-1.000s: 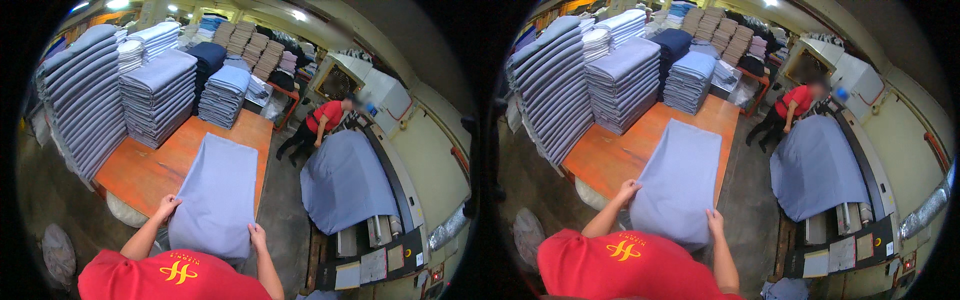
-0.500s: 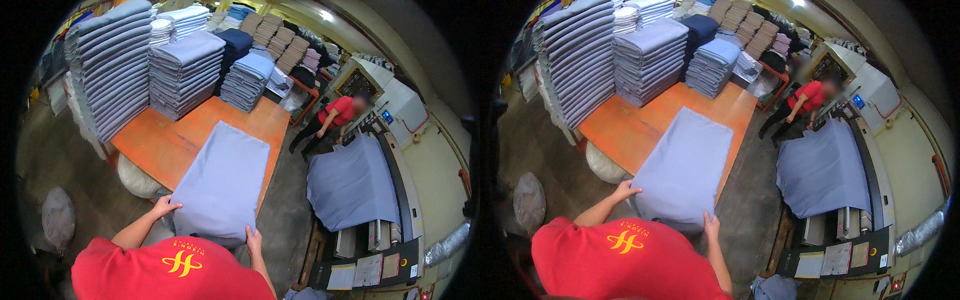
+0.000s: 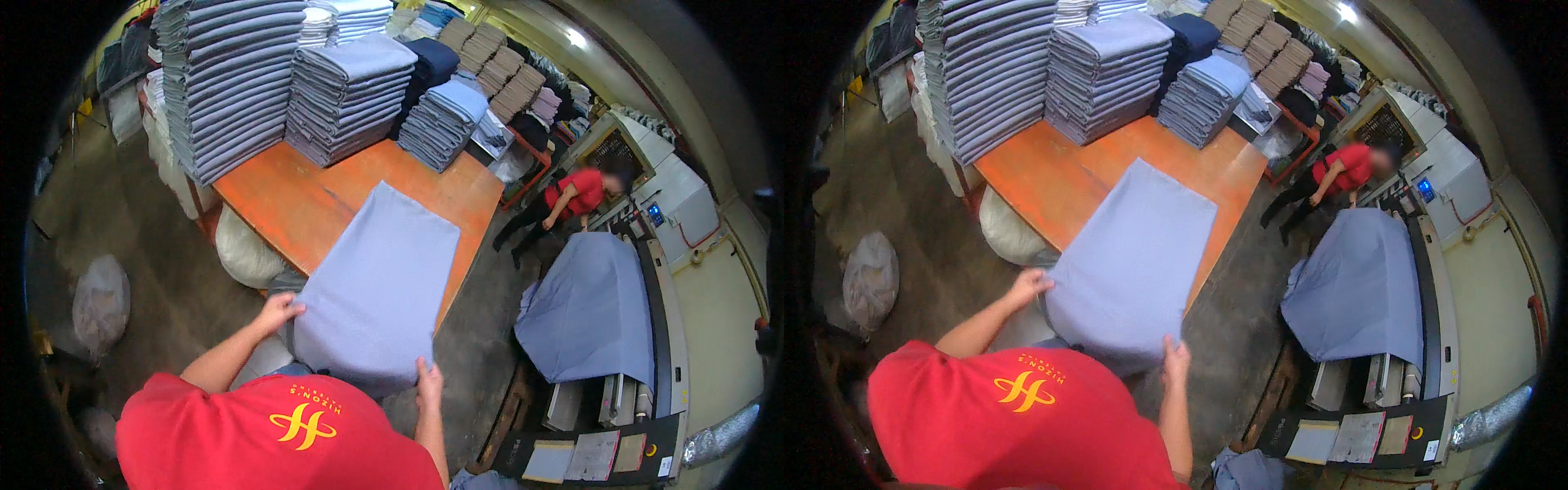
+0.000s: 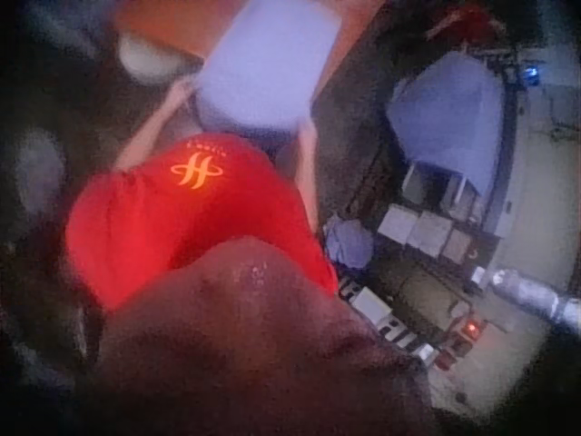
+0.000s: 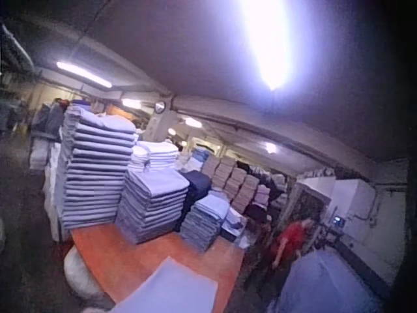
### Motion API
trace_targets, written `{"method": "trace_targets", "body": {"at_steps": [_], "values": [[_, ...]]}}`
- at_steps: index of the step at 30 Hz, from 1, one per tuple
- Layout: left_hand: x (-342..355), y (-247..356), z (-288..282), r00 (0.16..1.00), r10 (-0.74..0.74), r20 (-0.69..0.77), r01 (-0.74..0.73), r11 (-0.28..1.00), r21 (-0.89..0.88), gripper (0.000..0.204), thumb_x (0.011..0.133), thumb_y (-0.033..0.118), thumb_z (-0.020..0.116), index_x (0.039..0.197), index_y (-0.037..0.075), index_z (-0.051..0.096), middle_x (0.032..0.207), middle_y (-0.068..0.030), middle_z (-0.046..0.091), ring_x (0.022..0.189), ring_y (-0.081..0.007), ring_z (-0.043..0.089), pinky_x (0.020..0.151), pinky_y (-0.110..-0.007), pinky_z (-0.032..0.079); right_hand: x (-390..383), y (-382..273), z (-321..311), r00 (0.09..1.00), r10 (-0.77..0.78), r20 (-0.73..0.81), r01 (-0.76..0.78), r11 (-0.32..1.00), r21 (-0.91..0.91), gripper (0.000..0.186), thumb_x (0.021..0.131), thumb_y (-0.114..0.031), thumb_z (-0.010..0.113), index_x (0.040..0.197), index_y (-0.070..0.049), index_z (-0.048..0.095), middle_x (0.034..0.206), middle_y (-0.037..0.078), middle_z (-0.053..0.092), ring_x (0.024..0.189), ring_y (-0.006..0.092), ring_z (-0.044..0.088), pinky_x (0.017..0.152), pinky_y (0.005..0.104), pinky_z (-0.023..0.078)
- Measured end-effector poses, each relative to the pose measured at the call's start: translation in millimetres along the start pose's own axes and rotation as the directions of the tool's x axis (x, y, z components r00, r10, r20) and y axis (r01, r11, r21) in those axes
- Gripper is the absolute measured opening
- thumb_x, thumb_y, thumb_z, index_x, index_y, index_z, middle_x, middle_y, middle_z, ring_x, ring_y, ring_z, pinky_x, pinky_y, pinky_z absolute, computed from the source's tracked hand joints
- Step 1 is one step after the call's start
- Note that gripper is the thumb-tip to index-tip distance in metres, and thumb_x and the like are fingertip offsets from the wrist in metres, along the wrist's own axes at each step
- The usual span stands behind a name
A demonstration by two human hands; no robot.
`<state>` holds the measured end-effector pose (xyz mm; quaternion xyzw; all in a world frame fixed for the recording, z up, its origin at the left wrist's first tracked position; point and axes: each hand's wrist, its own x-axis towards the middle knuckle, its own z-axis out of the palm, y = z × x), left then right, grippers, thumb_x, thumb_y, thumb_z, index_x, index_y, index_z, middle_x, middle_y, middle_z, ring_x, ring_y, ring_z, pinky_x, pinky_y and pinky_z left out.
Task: The person folds a gray cloth on a table, aligning the edges and stacking it with other folded cloths. They repeat this process with multiple cloths, ensuring each is neatly folded and stacked.
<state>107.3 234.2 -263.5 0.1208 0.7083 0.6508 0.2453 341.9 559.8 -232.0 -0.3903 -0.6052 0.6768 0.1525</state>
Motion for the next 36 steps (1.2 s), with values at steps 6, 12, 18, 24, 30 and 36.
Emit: {"method": "trace_targets", "body": {"at_steps": [6, 12, 18, 24, 30, 36], "values": [[-22, 123, -20, 0.980, 0.193, 0.054, -0.192, 0.981, -0.021, 0.031, 0.082, 0.016, 0.072, 0.108, 0.002, 0.063, 0.094, 0.0005, 0.066, 0.086, -0.0092, 0.058, 0.079, -0.026, 0.048, -20, -59, -3, 0.930, -0.312, 0.196, 0.209, 0.886, 0.414, 0.042, 0.091, -0.028, 0.065, 0.120, 0.001, 0.057, 0.115, 0.005, 0.061, 0.105, 0.0167, 0.054, 0.094, 0.0342, 0.041], [-35, 190, -18, 0.974, 0.214, -0.075, -0.217, 0.976, -0.031, 0.029, 0.082, 0.018, 0.073, 0.104, 0.001, 0.065, 0.092, 0.0013, 0.066, 0.084, -0.0094, 0.059, 0.078, -0.026, 0.048, -42, -76, 12, 0.975, -0.199, 0.099, 0.184, 0.972, 0.147, 0.039, 0.087, -0.028, 0.070, 0.113, 0.000, 0.062, 0.110, 0.003, 0.063, 0.101, 0.0149, 0.056, 0.093, 0.0330, 0.041], [-21, 305, -24, 0.778, 0.628, -0.022, -0.626, 0.774, -0.096, 0.039, 0.076, 0.015, 0.078, 0.110, 0.003, 0.063, 0.094, 0.0000, 0.066, 0.087, -0.0106, 0.061, 0.082, -0.026, 0.048, -71, -210, -18, 0.710, -0.692, 0.132, 0.618, 0.702, 0.355, 0.045, 0.084, -0.025, 0.073, 0.116, 0.001, 0.056, 0.112, 0.008, 0.062, 0.101, 0.0186, 0.058, 0.092, 0.0338, 0.043], [-19, 403, -39, 0.667, 0.741, 0.077, -0.732, 0.671, -0.116, 0.023, 0.083, 0.013, 0.071, 0.103, 0.005, 0.066, 0.091, 0.0006, 0.066, 0.084, -0.0090, 0.061, 0.078, -0.025, 0.049, -109, -329, -19, 0.649, -0.755, 0.090, 0.751, 0.655, 0.083, 0.042, 0.088, -0.027, 0.068, 0.116, 0.003, 0.058, 0.107, 0.008, 0.064, 0.098, 0.0180, 0.059, 0.089, 0.0329, 0.044], [9, 498, -51, 0.540, 0.841, -0.015, -0.840, 0.540, 0.055, 0.052, 0.091, 0.039, 0.059, 0.131, 0.006, 0.050, 0.111, -0.0122, 0.062, 0.092, -0.0177, 0.064, 0.080, -0.028, 0.052, -104, -442, -30, 0.567, -0.787, 0.242, 0.703, 0.616, 0.357, 0.047, 0.092, -0.037, 0.061, 0.117, 0.003, 0.057, 0.110, 0.013, 0.064, 0.098, 0.0206, 0.063, 0.086, 0.0346, 0.050], [171, 506, -7, 0.826, 0.523, 0.210, -0.551, 0.828, 0.108, 0.045, 0.085, 0.040, 0.068, 0.120, 0.013, 0.060, 0.103, -0.0088, 0.065, 0.102, -0.0222, 0.054, 0.091, -0.035, 0.037, 39, -473, 8, 0.869, -0.444, 0.217, 0.427, 0.896, 0.123, 0.034, 0.088, -0.027, 0.066, 0.112, -0.004, 0.062, 0.112, 0.009, 0.065, 0.103, 0.0226, 0.059, 0.096, 0.0373, 0.042]]}}
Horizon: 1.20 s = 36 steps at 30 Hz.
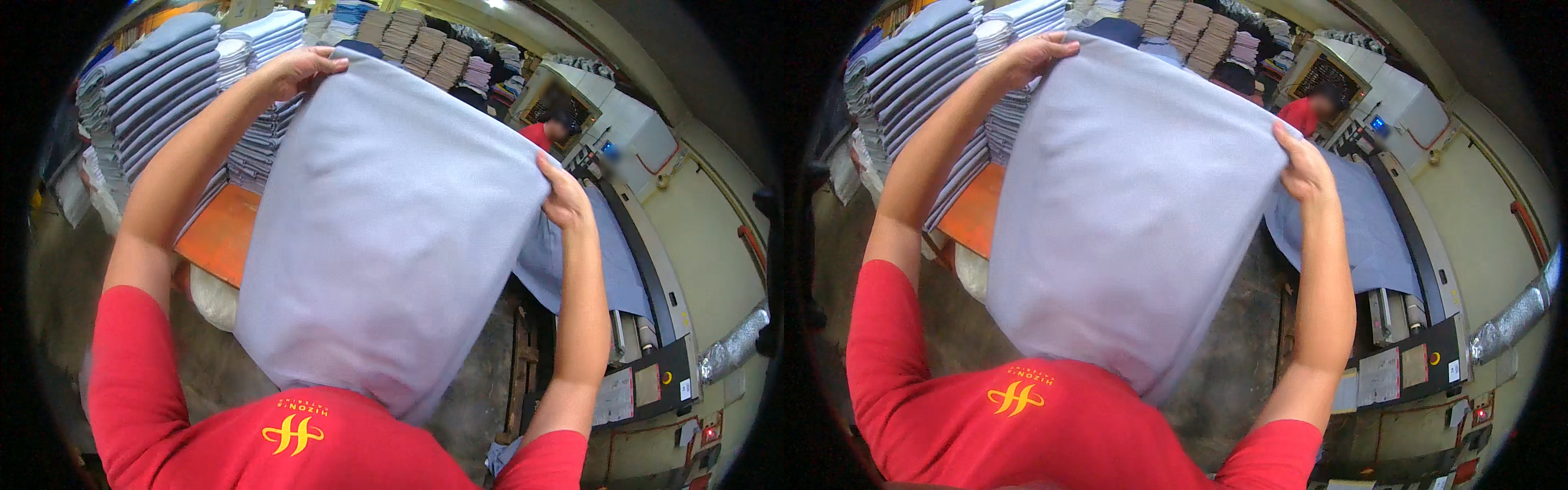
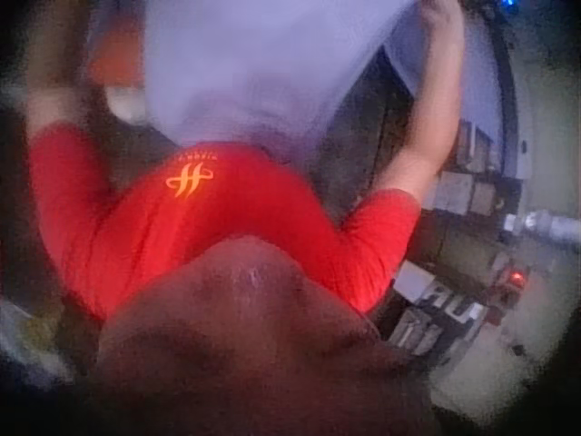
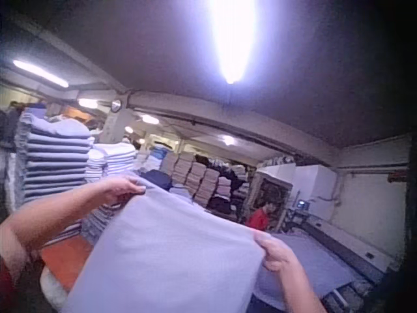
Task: The person folds a gray cloth on a table, aligning the edges and stacking it with other folded cloths. They repeat this process with multiple cloths, ensuring each is neatly folded and stacked.
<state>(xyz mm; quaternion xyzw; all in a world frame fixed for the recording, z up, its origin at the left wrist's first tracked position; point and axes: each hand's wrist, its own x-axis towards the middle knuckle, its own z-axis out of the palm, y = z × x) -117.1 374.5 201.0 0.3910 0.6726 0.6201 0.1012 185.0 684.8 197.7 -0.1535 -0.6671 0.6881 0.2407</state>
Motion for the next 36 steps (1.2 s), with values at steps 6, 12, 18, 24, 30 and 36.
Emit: {"method": "trace_targets", "body": {"at_steps": [6, 12, 18, 24, 30, 36], "values": [[103, 12, -44, 0.971, 0.236, -0.045, -0.238, 0.970, -0.055, 0.030, 0.089, 0.030, 0.066, 0.112, 0.011, 0.063, 0.102, -0.0042, 0.067, 0.095, -0.0164, 0.060, 0.088, -0.032, 0.043, 77, -67, 26, 0.972, -0.211, -0.099, 0.208, 0.977, -0.039, 0.041, 0.088, -0.034, 0.066, 0.115, -0.004, 0.061, 0.117, 0.011, 0.062, 0.109, 0.0267, 0.055, 0.100, 0.0420, 0.036], [87, 59, -88, 0.809, 0.588, 0.010, -0.562, 0.778, -0.281, 0.026, 0.095, 0.018, 0.057, 0.117, 0.006, 0.059, 0.099, -0.0024, 0.066, 0.088, -0.0130, 0.061, 0.079, -0.028, 0.048, 74, -123, 61, 0.904, -0.427, -0.004, 0.426, 0.903, -0.051, 0.045, 0.088, -0.043, 0.064, 0.113, -0.006, 0.060, 0.105, 0.008, 0.065, 0.099, 0.0228, 0.058, 0.090, 0.0402, 0.044], [-65, -95, -92, 0.919, 0.279, -0.280, -0.225, 0.952, 0.209, 0.026, 0.088, 0.025, 0.061, 0.102, 0.003, 0.059, 0.090, -0.0012, 0.059, 0.082, -0.0104, 0.053, 0.072, -0.024, 0.041, 17, 26, 56, 0.979, -0.188, 0.073, 0.200, 0.952, -0.233, 0.048, 0.088, -0.046, 0.063, 0.108, -0.003, 0.064, 0.099, 0.008, 0.066, 0.086, 0.0198, 0.060, 0.080, 0.0361, 0.046], [-285, -307, 19, 0.788, -0.610, -0.081, 0.598, 0.790, -0.135, 0.027, 0.088, 0.015, 0.062, 0.112, 0.002, 0.060, 0.099, -0.0020, 0.062, 0.091, -0.0150, 0.056, 0.086, -0.032, 0.043, -98, 367, 59, 0.865, 0.479, -0.152, -0.501, 0.844, -0.192, 0.043, 0.096, -0.036, 0.052, 0.113, 0.003, 0.059, 0.099, 0.015, 0.066, 0.091, 0.0211, 0.062, 0.080, 0.0365, 0.049], [-341, -340, 47, 0.667, -0.737, 0.111, 0.716, 0.675, 0.175, 0.039, 0.085, 0.024, 0.070, 0.114, -0.001, 0.061, 0.103, -0.0051, 0.066, 0.092, -0.0132, 0.060, 0.083, -0.030, 0.048, -191, 493, 54, 0.816, 0.552, -0.173, -0.577, 0.794, -0.188, 0.042, 0.092, -0.031, 0.062, 0.120, -0.001, 0.059, 0.110, 0.006, 0.065, 0.098, 0.0175, 0.059, 0.088, 0.0342, 0.045], [-244, -237, 20, 0.857, -0.514, -0.032, 0.515, 0.857, 0.039, 0.031, 0.084, 0.027, 0.071, 0.105, 0.003, 0.067, 0.090, -0.0008, 0.065, 0.080, -0.0117, 0.058, 0.074, -0.031, 0.049, -138, 328, 47, 0.864, 0.502, -0.042, -0.502, 0.865, -0.002, 0.037, 0.090, -0.026, 0.064, 0.119, -0.004, 0.059, 0.109, 0.003, 0.065, 0.099, 0.0143, 0.058, 0.089, 0.0330, 0.044]]}}
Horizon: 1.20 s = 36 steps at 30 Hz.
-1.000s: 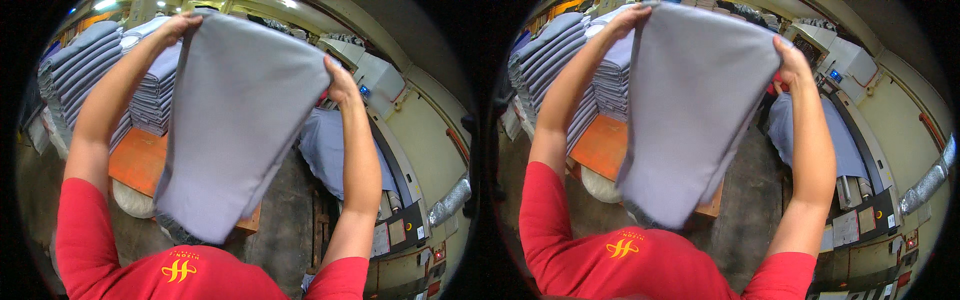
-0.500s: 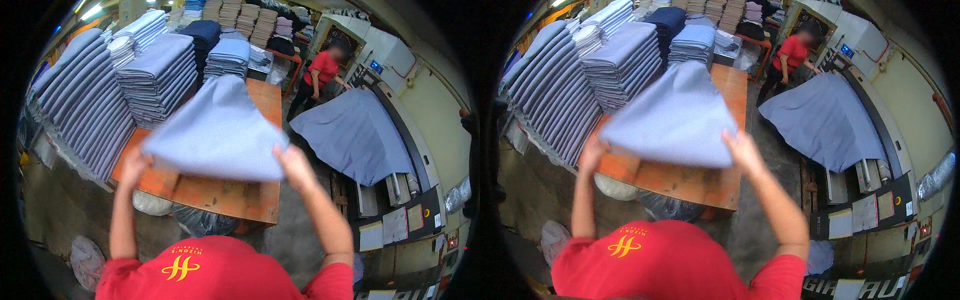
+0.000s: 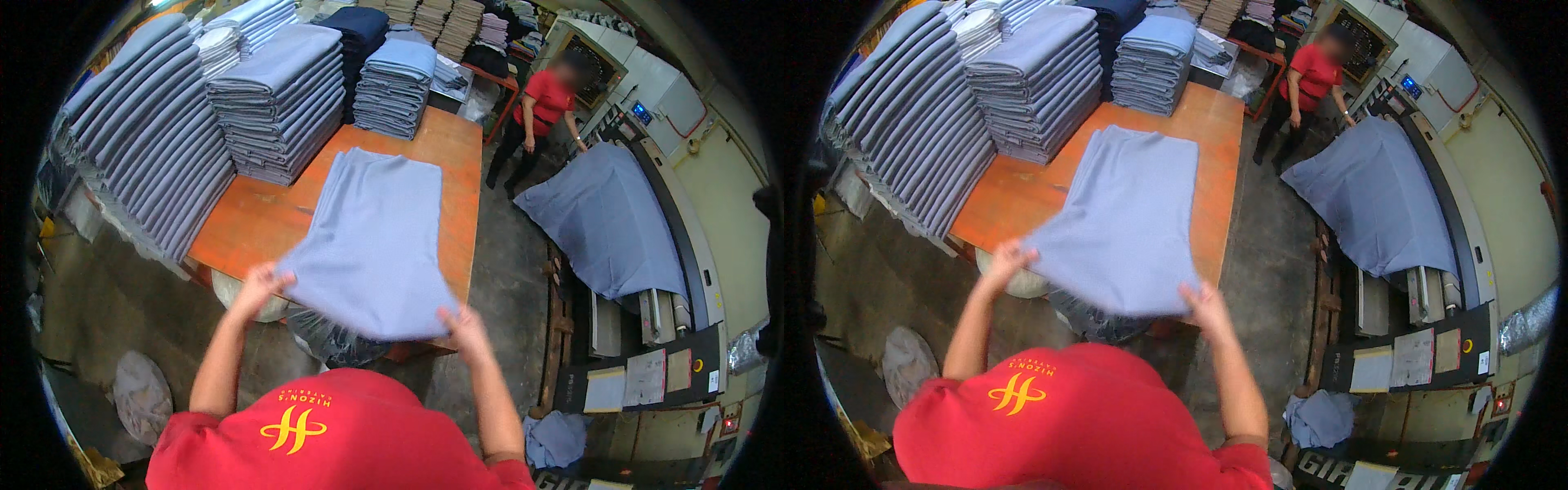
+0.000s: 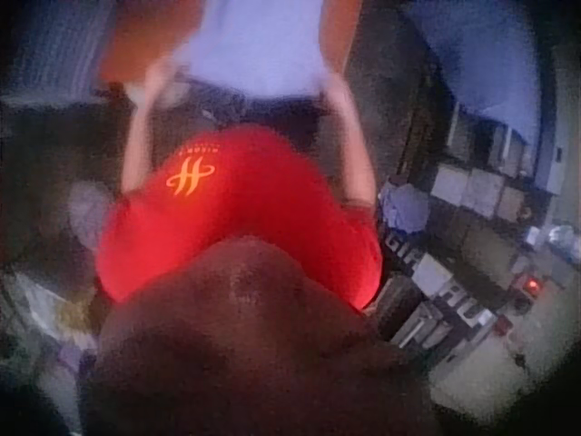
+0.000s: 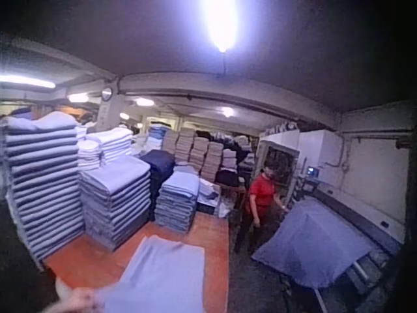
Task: The person folds a gray cloth on a table, aligning the edges and stacking it with other folded cloths. They repeat this process with multiple cloths, ensuring each is neatly folded and stacked.
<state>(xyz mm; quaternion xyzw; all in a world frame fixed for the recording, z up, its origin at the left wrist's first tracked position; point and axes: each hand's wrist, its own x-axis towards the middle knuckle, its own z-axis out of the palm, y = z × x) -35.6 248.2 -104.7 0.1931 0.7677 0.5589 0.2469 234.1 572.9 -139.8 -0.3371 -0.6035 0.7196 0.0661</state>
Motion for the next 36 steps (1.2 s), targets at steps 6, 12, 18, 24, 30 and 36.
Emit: {"method": "trace_targets", "body": {"at_steps": [6, 12, 18, 24, 30, 36], "values": [[15, 196, -58, 0.621, 0.740, -0.259, -0.779, 0.548, -0.304, 0.051, 0.081, 0.028, 0.074, 0.121, 0.000, 0.056, 0.107, -0.0072, 0.063, 0.099, -0.0169, 0.058, 0.089, -0.032, 0.045, -68, -236, -9, 0.457, -0.890, 0.003, 0.846, 0.435, 0.309, 0.050, 0.091, -0.031, 0.064, 0.126, 0.002, 0.049, 0.123, 0.011, 0.057, 0.113, 0.0205, 0.052, 0.101, 0.0357, 0.038], [68, 307, -78, 0.694, 0.707, -0.132, -0.702, 0.706, 0.090, 0.062, 0.080, 0.050, 0.070, 0.118, 0.002, 0.057, 0.101, -0.0129, 0.063, 0.096, -0.0214, 0.060, 0.085, -0.027, 0.047, -70, -334, -8, 0.678, -0.734, -0.035, 0.732, 0.679, -0.062, 0.048, 0.085, -0.032, 0.070, 0.117, 0.000, 0.055, 0.109, 0.009, 0.063, 0.099, 0.0203, 0.060, 0.090, 0.0368, 0.046], [171, 315, -60, 0.875, 0.481, -0.049, -0.483, 0.866, -0.127, 0.037, 0.083, 0.029, 0.072, 0.113, 0.009, 0.061, 0.100, -0.0084, 0.067, 0.093, -0.0183, 0.061, 0.087, -0.029, 0.044, 39, -377, 3, 0.801, -0.598, 0.008, 0.598, 0.801, 0.012, 0.034, 0.086, -0.029, 0.070, 0.111, -0.007, 0.063, 0.107, 0.004, 0.066, 0.098, 0.0192, 0.059, 0.090, 0.0344, 0.044], [176, 389, -107, 0.589, 0.808, 0.025, -0.775, 0.574, -0.264, 0.030, 0.090, 0.024, 0.064, 0.114, 0.006, 0.061, 0.099, -0.0026, 0.067, 0.088, -0.0144, 0.061, 0.082, -0.029, 0.047, 38, -468, 8, 0.555, -0.829, 0.067, 0.824, 0.559, 0.089, 0.044, 0.084, -0.035, 0.072, 0.115, -0.006, 0.060, 0.112, 0.005, 0.064, 0.103, 0.0207, 0.058, 0.092, 0.0370, 0.044], [126, 329, -120, 0.569, 0.822, -0.016, -0.820, 0.565, -0.091, 0.033, 0.085, 0.027, 0.069, 0.107, 0.003, 0.064, 0.096, -0.0054, 0.066, 0.089, -0.0159, 0.060, 0.085, -0.031, 0.046, 2, -434, 5, 0.590, -0.792, 0.155, 0.769, 0.610, 0.191, 0.046, 0.086, -0.043, 0.067, 0.108, -0.002, 0.062, 0.106, 0.006, 0.065, 0.099, 0.0195, 0.059, 0.093, 0.0367, 0.041], [72, 44, -64, 0.828, 0.497, 0.259, -0.533, 0.842, 0.085, 0.029, 0.071, 0.001, 0.058, 0.097, 0.002, 0.070, 0.088, -0.0031, 0.069, 0.082, -0.0145, 0.063, 0.079, -0.033, 0.051, 13, -141, -9, 0.835, -0.550, 0.003, 0.532, 0.806, -0.260, 0.039, 0.085, -0.028, 0.068, 0.114, -0.003, 0.062, 0.101, 0.006, 0.065, 0.093, 0.0152, 0.058, 0.086, 0.0325, 0.044]]}}
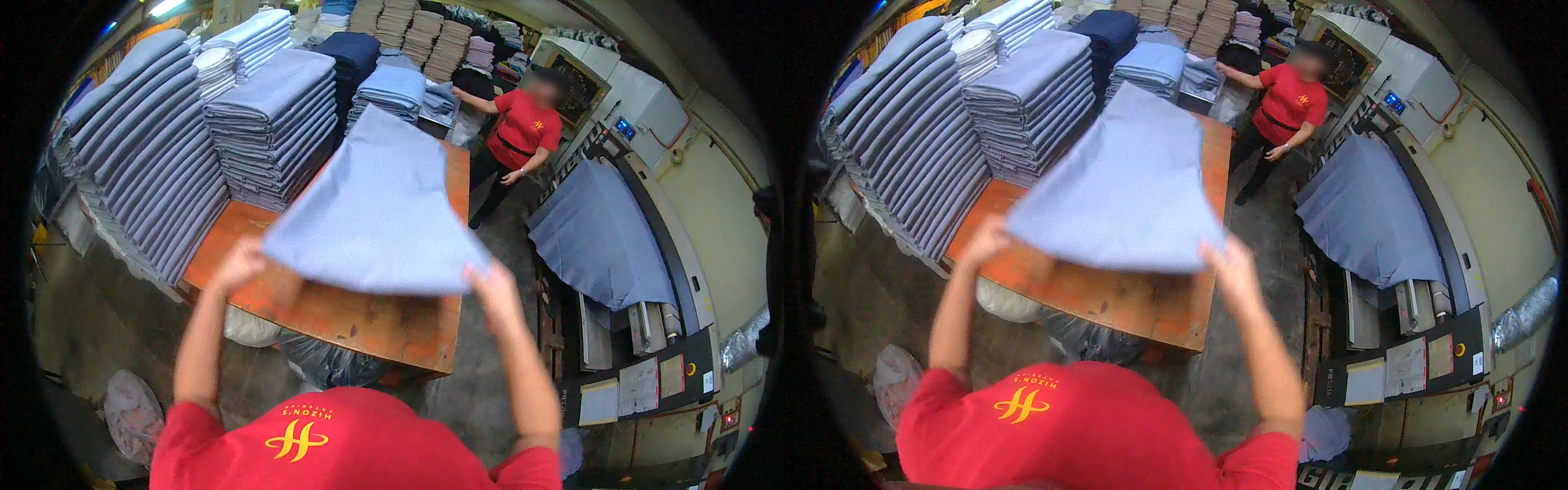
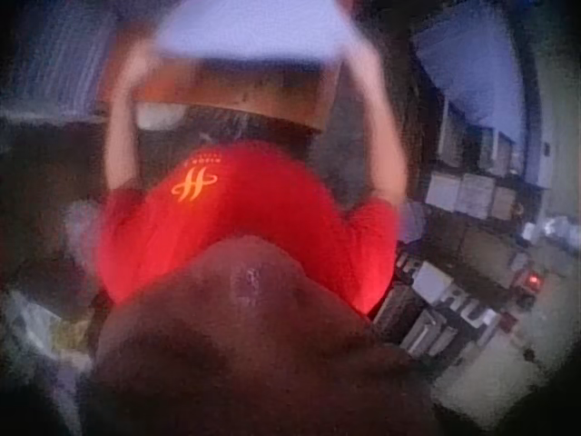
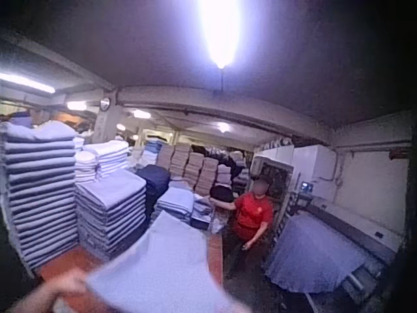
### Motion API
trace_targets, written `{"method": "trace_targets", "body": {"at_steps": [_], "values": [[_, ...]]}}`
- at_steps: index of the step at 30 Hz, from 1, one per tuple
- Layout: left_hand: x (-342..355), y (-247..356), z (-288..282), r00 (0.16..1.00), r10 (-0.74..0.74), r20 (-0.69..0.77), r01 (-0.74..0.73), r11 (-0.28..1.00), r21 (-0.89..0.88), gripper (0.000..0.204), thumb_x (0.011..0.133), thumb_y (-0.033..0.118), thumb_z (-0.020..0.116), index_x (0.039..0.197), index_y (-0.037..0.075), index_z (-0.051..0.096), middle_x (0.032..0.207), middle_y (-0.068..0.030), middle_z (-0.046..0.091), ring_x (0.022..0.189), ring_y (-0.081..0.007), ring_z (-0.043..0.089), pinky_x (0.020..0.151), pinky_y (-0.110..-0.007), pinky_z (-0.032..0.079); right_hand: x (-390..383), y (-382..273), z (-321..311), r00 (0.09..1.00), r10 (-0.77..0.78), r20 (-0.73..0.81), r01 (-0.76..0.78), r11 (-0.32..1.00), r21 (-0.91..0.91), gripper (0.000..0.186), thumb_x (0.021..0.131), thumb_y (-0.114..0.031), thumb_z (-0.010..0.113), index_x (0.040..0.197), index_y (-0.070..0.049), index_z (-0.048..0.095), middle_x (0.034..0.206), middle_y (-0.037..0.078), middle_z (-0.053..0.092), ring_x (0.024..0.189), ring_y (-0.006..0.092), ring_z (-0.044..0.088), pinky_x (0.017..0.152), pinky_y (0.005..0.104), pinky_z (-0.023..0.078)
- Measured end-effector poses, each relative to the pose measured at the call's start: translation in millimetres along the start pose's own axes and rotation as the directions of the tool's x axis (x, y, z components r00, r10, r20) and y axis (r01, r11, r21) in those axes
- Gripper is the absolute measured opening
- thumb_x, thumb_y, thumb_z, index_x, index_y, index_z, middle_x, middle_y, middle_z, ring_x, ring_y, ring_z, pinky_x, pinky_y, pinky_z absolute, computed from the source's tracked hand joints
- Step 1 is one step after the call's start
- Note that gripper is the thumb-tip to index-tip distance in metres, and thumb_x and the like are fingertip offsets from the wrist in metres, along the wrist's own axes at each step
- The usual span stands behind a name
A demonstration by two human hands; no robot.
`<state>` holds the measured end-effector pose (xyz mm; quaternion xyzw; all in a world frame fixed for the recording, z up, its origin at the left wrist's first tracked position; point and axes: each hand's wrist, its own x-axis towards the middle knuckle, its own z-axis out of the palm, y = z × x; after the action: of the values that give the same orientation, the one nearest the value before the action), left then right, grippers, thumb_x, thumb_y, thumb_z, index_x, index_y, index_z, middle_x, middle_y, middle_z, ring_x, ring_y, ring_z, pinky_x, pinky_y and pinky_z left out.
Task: The person folds a gray cloth on a table, aligning the edges and stacking it with other folded cloths. They repeat this process with multiple cloths, ensuring each is neatly folded and stacked.
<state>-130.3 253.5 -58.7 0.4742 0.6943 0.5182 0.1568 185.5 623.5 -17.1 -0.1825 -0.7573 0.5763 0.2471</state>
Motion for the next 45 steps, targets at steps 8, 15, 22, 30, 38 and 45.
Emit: {"method": "trace_targets", "body": {"at_steps": [8, 15, 22, 30, 38, 45], "values": [[-122, -132, 149, 0.769, -0.631, -0.106, 0.628, 0.776, -0.065, 0.028, 0.089, 0.020, 0.063, 0.108, -0.001, 0.065, 0.100, -0.0025, 0.067, 0.092, -0.0126, 0.060, 0.085, -0.029, 0.046, -112, 210, 87, 0.863, 0.432, -0.262, -0.454, 0.891, -0.024, 0.038, 0.092, -0.033, 0.062, 0.109, 0.001, 0.062, 0.101, 0.006, 0.065, 0.090, 0.0134, 0.058, 0.083, 0.0297, 0.046], [-146, -124, 147, 0.777, -0.597, -0.197, 0.538, 0.794, -0.284, 0.023, 0.090, 0.021, 0.063, 0.097, -0.001, 0.064, 0.088, 0.0008, 0.063, 0.080, -0.0088, 0.054, 0.076, -0.026, 0.045, -153, 218, 81, 0.908, 0.022, -0.419, -0.260, 0.814, -0.519, 0.038, 0.090, -0.035, 0.062, 0.089, 0.003, 0.061, 0.081, 0.016, 0.060, 0.076, 0.0281, 0.055, 0.072, 0.0401, 0.043], [-201, -146, 167, 0.704, -0.680, -0.203, 0.541, 0.700, -0.466, 0.016, 0.090, 0.017, 0.062, 0.095, 0.002, 0.062, 0.087, 0.0016, 0.060, 0.078, -0.0076, 0.052, 0.075, -0.025, 0.044, -215, 245, 92, 0.918, -0.002, -0.398, -0.247, 0.781, -0.573, 0.044, 0.083, -0.041, 0.067, 0.071, 0.000, 0.055, 0.077, 0.015, 0.055, 0.075, 0.0324, 0.052, 0.070, 0.0428, 0.041], [-146, -117, 148, 0.813, -0.354, -0.462, 0.474, 0.863, 0.173, 0.023, 0.090, 0.017, 0.059, 0.107, 0.001, 0.061, 0.090, -0.0129, 0.063, 0.082, -0.0210, 0.060, 0.077, -0.032, 0.048, -196, 215, 89, 0.939, 0.070, -0.336, -0.232, 0.851, -0.471, 0.032, 0.087, -0.029, 0.064, 0.102, -0.001, 0.057, 0.095, 0.017, 0.055, 0.084, 0.0299, 0.055, 0.074, 0.0400, 0.045], [12, -196, 146, 0.753, -0.391, -0.529, 0.565, 0.797, 0.214, 0.019, 0.080, 0.017, 0.071, 0.090, 0.002, 0.065, 0.081, -0.0093, 0.062, 0.074, -0.0187, 0.060, 0.069, -0.032, 0.049, -37, 245, 86, 0.881, 0.234, -0.412, -0.417, 0.796, -0.439, 0.031, 0.093, -0.029, 0.053, 0.103, 0.000, 0.058, 0.103, 0.020, 0.060, 0.094, 0.0358, 0.058, 0.081, 0.0447, 0.045], [30, -256, 121, 0.613, -0.674, -0.413, 0.563, 0.739, -0.370, 0.008, 0.083, 0.011, 0.064, 0.085, 0.004, 0.065, 0.073, -0.0049, 0.063, 0.066, -0.0152, 0.056, 0.063, -0.031, 0.047, 62, 292, 102, 0.775, 0.377, -0.508, -0.499, 0.857, -0.126, 0.038, 0.091, -0.032, 0.058, 0.101, 0.004, 0.060, 0.099, 0.023, 0.064, 0.094, 0.0338, 0.061, 0.083, 0.0413, 0.046]]}}
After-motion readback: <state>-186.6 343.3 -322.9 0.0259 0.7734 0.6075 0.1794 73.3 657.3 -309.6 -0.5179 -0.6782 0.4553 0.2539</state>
